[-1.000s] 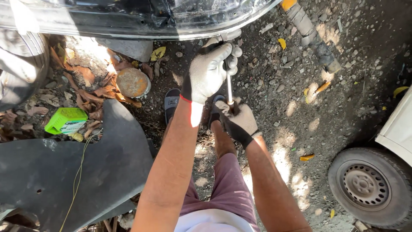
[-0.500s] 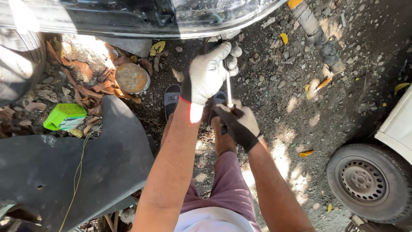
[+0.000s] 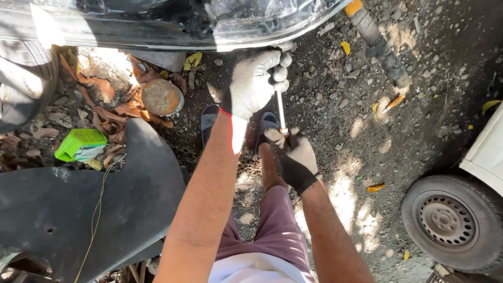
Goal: The person uses a wrench to tighten bolts on a detached car bumper lying on the ground. They repeatedly reposition the tool and apply force to secure the fasteners on the vehicle part.
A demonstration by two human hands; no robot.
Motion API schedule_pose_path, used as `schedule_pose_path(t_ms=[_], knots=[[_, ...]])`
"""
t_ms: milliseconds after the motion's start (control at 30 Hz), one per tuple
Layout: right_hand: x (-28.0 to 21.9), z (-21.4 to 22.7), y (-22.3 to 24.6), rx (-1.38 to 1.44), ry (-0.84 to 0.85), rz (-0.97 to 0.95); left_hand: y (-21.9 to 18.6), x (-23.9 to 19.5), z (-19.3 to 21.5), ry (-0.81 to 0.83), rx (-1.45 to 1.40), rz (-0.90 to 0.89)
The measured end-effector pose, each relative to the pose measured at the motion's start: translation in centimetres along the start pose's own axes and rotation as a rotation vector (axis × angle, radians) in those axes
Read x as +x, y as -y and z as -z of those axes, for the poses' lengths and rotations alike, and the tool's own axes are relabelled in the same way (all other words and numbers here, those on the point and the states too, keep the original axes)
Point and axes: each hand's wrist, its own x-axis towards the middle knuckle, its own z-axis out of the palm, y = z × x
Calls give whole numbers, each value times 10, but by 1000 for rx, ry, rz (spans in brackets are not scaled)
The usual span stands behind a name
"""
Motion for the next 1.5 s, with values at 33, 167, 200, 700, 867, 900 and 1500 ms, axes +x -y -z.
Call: schedule_pose_path(t_ms=[33,167,200,700,867,900,1500], knots=[[-2,-3,7,4,-1,-1,0,2,3,0,2,3],[0,-11,21,47,67,-6,-6,6,5,26,-8,53],[4,-12,21,63,102,5,-9,7,3,25,-16,68],[39,-1,-16,311,463,125,-7,5,3,35,98,56],[46,-3,-13,381,534,112,-7,6,0,8,146,45],[48,-4,-14,403,561,96,-7,6,-3,-13,175,41],[31,6,20,126,190,-20,0,-9,-8,-24,35,-119]])
